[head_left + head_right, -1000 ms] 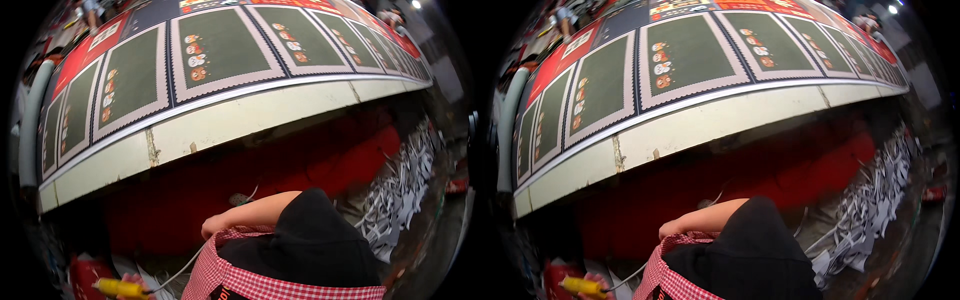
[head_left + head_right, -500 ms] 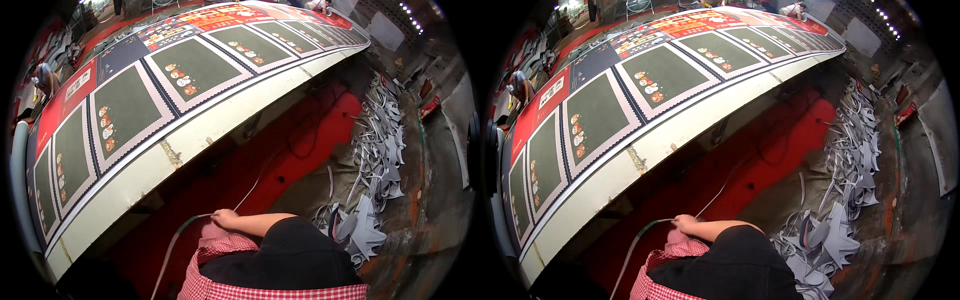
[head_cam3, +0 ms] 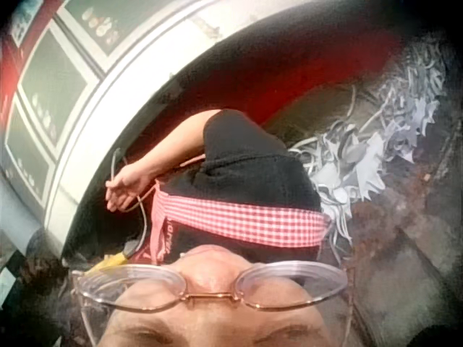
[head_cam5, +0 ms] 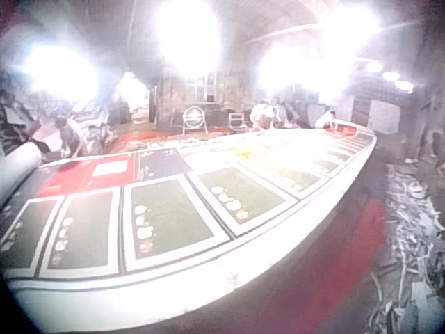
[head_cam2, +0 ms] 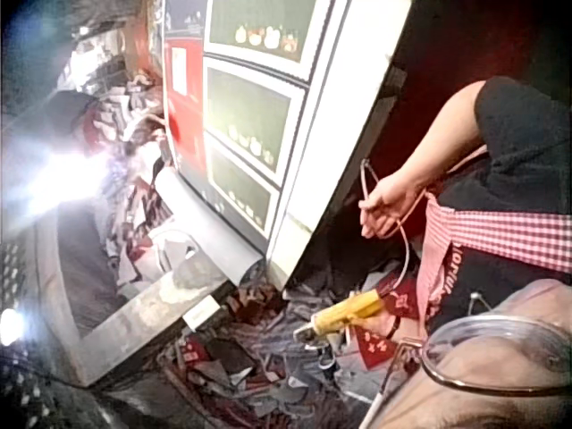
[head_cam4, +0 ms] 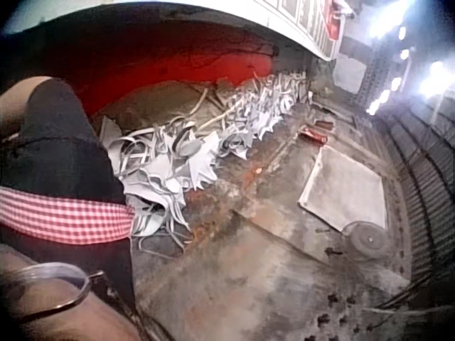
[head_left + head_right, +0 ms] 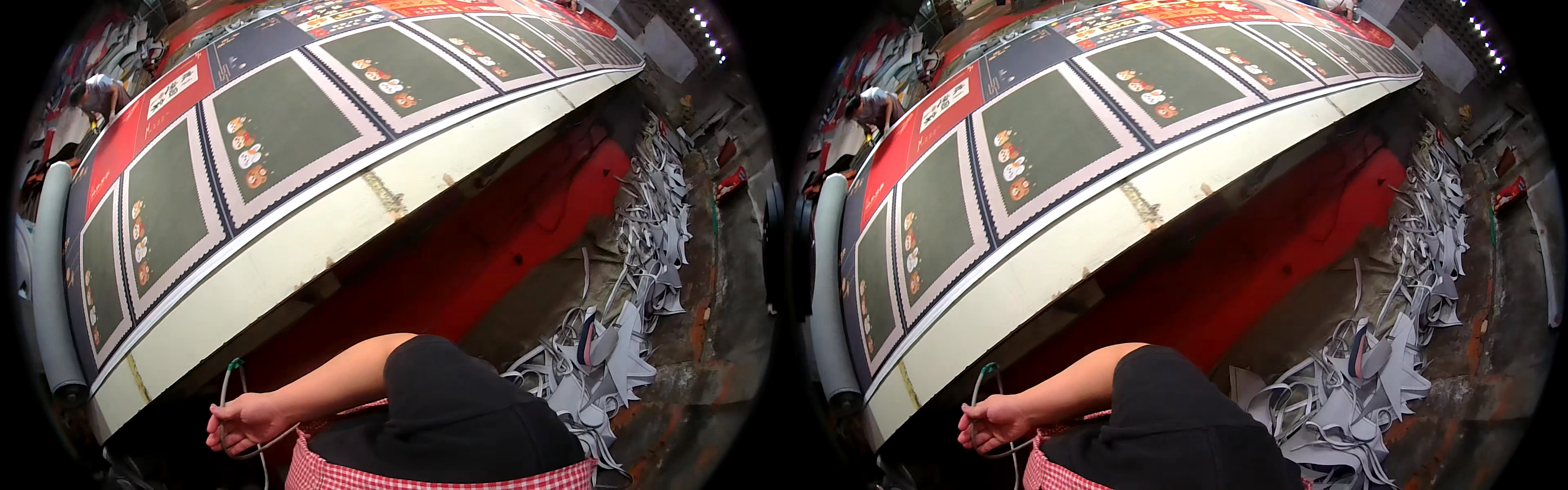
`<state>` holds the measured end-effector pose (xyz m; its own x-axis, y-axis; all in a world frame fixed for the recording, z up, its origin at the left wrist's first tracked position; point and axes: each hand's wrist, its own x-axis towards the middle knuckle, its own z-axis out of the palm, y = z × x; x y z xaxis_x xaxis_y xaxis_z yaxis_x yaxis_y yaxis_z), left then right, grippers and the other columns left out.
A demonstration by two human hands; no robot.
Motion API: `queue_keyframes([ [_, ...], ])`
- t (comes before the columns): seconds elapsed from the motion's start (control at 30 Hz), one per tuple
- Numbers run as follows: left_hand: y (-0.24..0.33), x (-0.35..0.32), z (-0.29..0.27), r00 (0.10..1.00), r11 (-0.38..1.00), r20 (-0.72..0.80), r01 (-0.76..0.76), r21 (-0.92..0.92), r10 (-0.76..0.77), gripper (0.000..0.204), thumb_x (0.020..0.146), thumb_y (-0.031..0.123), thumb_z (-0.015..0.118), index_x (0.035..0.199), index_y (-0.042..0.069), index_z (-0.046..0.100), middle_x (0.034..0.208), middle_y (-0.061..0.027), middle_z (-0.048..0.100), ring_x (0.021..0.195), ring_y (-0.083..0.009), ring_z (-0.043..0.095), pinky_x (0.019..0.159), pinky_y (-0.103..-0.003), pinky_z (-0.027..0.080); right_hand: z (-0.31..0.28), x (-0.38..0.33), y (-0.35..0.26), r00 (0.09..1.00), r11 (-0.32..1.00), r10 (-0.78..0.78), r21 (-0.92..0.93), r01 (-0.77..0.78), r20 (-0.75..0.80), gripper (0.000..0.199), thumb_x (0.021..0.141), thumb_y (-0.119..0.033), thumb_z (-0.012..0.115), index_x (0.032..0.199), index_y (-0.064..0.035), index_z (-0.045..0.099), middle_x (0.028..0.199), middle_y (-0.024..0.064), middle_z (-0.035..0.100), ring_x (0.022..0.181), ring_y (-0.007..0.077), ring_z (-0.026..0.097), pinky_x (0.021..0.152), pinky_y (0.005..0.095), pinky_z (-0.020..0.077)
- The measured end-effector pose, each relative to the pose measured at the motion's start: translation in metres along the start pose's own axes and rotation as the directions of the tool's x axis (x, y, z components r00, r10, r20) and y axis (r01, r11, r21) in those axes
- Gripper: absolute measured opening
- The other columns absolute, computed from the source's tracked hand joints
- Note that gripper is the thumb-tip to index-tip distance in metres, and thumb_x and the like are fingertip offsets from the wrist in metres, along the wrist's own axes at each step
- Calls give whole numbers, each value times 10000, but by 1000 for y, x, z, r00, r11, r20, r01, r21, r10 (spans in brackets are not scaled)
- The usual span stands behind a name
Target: The person trims the edges of printed mats on a large table using an electric cutter. They move along the length of the table, guiding the cutter along a straight edge and pulling away the trimmed strips of material.
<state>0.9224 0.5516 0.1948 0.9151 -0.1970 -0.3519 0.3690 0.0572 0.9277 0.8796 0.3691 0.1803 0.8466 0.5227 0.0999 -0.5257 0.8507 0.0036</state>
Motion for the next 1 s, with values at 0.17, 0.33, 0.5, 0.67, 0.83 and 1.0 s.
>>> queue_keyframes([
  [0.17, 32, 54, -62, 999, 999, -47, -3, 36, 5, 607, 841, 480, 555, 1289, 80, 463, 1134, -80, 570, 938, -246, 544, 819, -371, 453, 18, 87, 10, 992, 993, 21, 112, -35, 126, 366, 955, -417, 414, 969, -79, 556, 1009, 102, 635, 1033, 246, 584, 825, 387, 498],
  [0.33, 69, 101, -137, 998, 996, -52, -28, 84, 32, 615, 841, 478, 558, 1293, 73, 458, 1129, -74, 574, 925, -231, 551, 811, -358, 458, 38, 169, 18, 987, 987, -14, 160, -12, 162, 376, 954, -433, 403, 975, -85, 543, 1030, 109, 629, 1023, 266, 588, 823, 425, 498],
  [0.5, 103, 144, -224, 997, 991, -43, -64, 120, 70, 623, 841, 476, 561, 1298, 67, 453, 1123, -67, 578, 911, -217, 559, 803, -345, 464, 41, 261, 46, 966, 993, -41, 116, 11, 256, 374, 952, -448, 393, 991, -94, 510, 1037, 115, 623, 1008, 293, 590, 810, 459, 491],
  [0.67, 143, 194, -341, 994, 988, -41, -95, 123, 101, 631, 840, 473, 565, 1303, 61, 449, 1118, -61, 581, 897, -203, 567, 796, -333, 470, 10, 348, 86, 982, 988, -30, 157, 1, 185, 361, 946, -442, 421, 1022, -102, 514, 1035, 111, 633, 1003, 279, 590, 799, 443, 487],
  [0.83, 190, 228, -439, 967, 984, 192, -177, 23, 170, 676, 835, 405, 582, 1357, 18, 397, 1135, -58, 584, 956, -171, 546, 877, -325, 426, -1, 365, 75, 1000, 848, 4, -530, -10, -12, 363, 960, -369, 441, 1002, -52, 614, 1005, 76, 649, 913, 211, 622, 816, 353, 506],
  [1.0, 215, 239, -341, 921, 930, 134, -360, -74, 367, 700, 686, 291, 796, 1226, 20, 444, 1022, -116, 605, 941, -237, 621, 869, -357, 482, -49, 307, 7, 657, -592, -204, -443, -673, -726, 385, 792, -375, 594, 948, -32, 672, 909, 165, 655, 832, 316, 630, 691, 409, 504],
])
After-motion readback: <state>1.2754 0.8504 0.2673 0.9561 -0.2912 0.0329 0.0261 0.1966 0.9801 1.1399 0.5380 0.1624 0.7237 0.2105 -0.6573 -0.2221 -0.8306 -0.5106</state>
